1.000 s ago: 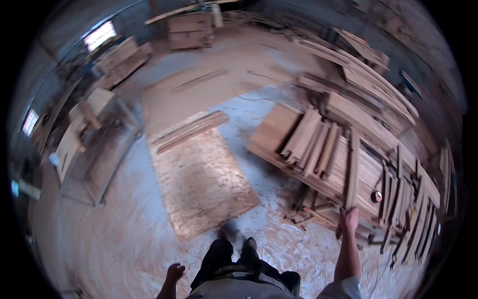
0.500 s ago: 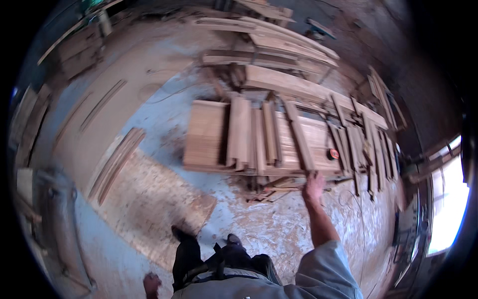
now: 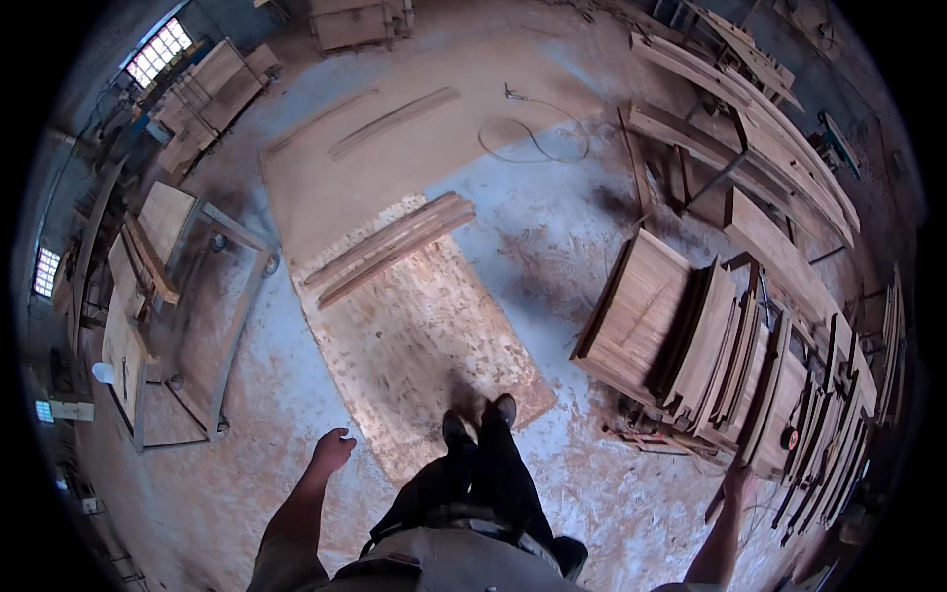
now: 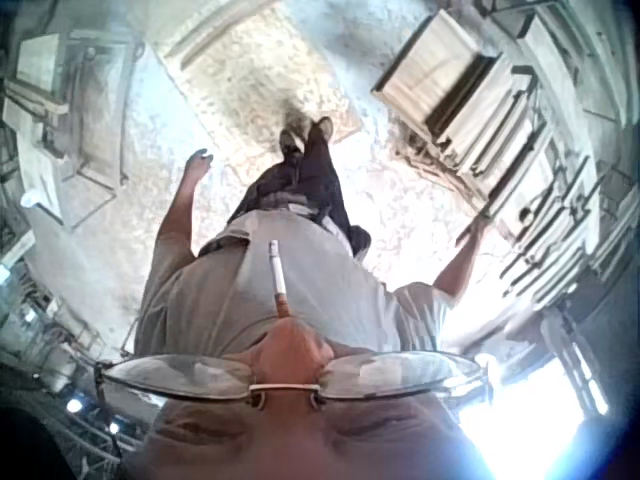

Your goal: The person hammers nails into two wooden pieces on a workbench, then separates them and walks across the workshop. They pick up another wooden piece and align it with the first to form a frame, then place the assembled frame on a stack of similar frames.

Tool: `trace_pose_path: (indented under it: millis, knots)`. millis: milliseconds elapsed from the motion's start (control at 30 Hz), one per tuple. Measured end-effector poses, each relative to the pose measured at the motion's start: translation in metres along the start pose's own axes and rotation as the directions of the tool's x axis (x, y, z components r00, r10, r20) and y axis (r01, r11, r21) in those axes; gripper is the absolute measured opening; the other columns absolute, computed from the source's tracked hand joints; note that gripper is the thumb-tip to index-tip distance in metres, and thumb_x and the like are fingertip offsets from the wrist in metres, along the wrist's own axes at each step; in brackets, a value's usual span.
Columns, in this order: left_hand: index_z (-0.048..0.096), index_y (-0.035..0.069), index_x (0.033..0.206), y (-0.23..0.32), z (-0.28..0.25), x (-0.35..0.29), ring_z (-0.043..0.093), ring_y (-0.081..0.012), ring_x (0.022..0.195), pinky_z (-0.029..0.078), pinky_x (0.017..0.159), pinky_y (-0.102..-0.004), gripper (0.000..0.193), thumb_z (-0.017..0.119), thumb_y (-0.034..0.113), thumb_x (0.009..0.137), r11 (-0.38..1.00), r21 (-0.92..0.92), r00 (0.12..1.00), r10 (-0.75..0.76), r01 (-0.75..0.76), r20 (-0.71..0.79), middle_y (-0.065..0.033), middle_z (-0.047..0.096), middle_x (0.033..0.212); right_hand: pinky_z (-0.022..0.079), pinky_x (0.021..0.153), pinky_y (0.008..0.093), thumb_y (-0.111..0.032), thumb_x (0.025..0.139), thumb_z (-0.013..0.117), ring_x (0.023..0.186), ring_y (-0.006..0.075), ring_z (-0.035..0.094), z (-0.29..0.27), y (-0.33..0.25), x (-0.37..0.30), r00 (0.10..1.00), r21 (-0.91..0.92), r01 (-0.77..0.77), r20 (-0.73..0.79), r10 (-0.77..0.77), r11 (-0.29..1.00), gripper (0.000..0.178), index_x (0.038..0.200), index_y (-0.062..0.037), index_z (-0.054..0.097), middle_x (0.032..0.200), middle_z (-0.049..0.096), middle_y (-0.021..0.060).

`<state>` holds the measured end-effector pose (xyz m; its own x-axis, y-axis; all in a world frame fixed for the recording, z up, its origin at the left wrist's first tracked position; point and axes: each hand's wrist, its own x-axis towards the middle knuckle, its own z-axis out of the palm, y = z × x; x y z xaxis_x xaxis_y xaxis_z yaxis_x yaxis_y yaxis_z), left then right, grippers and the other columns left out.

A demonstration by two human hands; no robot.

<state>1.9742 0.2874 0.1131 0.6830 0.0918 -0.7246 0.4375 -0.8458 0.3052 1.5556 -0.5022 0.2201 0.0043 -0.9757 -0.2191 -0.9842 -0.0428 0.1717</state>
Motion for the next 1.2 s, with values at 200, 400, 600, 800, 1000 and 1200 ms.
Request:
trace_pose_path:
  millis: [200,400,600,800,1000,1200]
  knots:
    - [0.049,-0.005,0.134,0.035,0.044,-0.003,0.059,-0.0208,0.064,0.048,0.052,-0.0314,0.054,0.063,0.014,0.086,0.924,-0.377,0.979,0.011,0.068,0.204,-0.0132,0.065,0.091,0.046,0.055,0.0334,-0.019,0.084,0.063,0.059,0.0141,0.054,0.007,-0.003,-0.001,0.962,0.742,0.035,0.156,-0.223,0.669,0.018,0.082,-0.0017,0.06,0.069,0.056,0.0037]
    - [0.051,0.001,0.124,0.063,0.035,0.041,0.054,-0.0178,0.063,0.044,0.05,-0.0317,0.041,0.059,0.012,0.085,0.953,-0.243,0.942,-0.094,0.178,0.321,-0.0081,0.057,0.082,0.044,0.062,0.0286,-0.038,0.09,0.067,0.071,0.0104,0.052,-0.09,-0.089,-0.039,0.945,0.886,-0.139,0.253,-0.208,0.442,0.039,0.102,-0.001,0.062,0.081,0.059,0.0014]
    - [0.053,0.009,0.114,0.114,-0.007,0.12,0.047,-0.0147,0.055,0.038,0.047,-0.0309,0.028,0.056,0.011,0.086,0.788,-0.55,0.79,0.139,0.277,0.597,-0.0031,0.048,0.072,0.047,0.075,0.0283,-0.043,0.097,0.056,0.082,0.0107,0.056,-0.116,-0.106,-0.065,0.99,0.951,-0.041,0.08,-0.113,0.308,0.052,0.121,0.0029,0.062,0.095,0.065,0.0047]
    - [0.038,0.004,0.138,0.185,-0.027,0.125,0.05,-0.0129,0.052,0.038,0.043,-0.0268,0.054,0.055,0.004,0.086,0.937,-0.347,0.966,0.046,0.048,0.255,-0.0057,0.055,0.08,0.045,0.069,0.0269,-0.033,0.094,0.057,0.079,0.009,0.054,-0.178,-0.217,-0.131,0.98,0.94,0.169,-0.126,-0.156,0.296,0.044,0.121,0.0013,0.06,0.089,0.062,0.0018]
    - [0.05,-0.007,0.129,0.097,-0.088,0.197,0.058,-0.0175,0.054,0.045,0.045,-0.0307,0.048,0.06,0.01,0.085,0.859,-0.505,0.943,0.232,-0.083,0.239,-0.0137,0.062,0.08,0.041,0.049,0.0259,-0.013,0.084,0.061,0.058,0.0092,0.054,-0.2,-0.349,-0.201,0.956,0.972,0.227,-0.212,-0.204,0.054,0.019,0.101,-0.0042,0.057,0.069,0.055,0.0017]
    - [0.052,-0.007,0.129,0.046,-0.169,0.221,0.065,-0.0185,0.063,0.053,0.057,-0.0327,0.055,0.063,0.022,0.084,0.969,-0.248,0.999,0.01,0.003,0.049,-0.017,0.07,0.089,0.05,0.055,0.0287,-0.024,0.087,0.07,0.06,0.0152,0.059,-0.189,-0.485,-0.278,0.849,0.961,0.259,-0.275,-0.451,-0.098,0.04,0.113,-0.0002,0.05,0.078,0.059,0.0073]
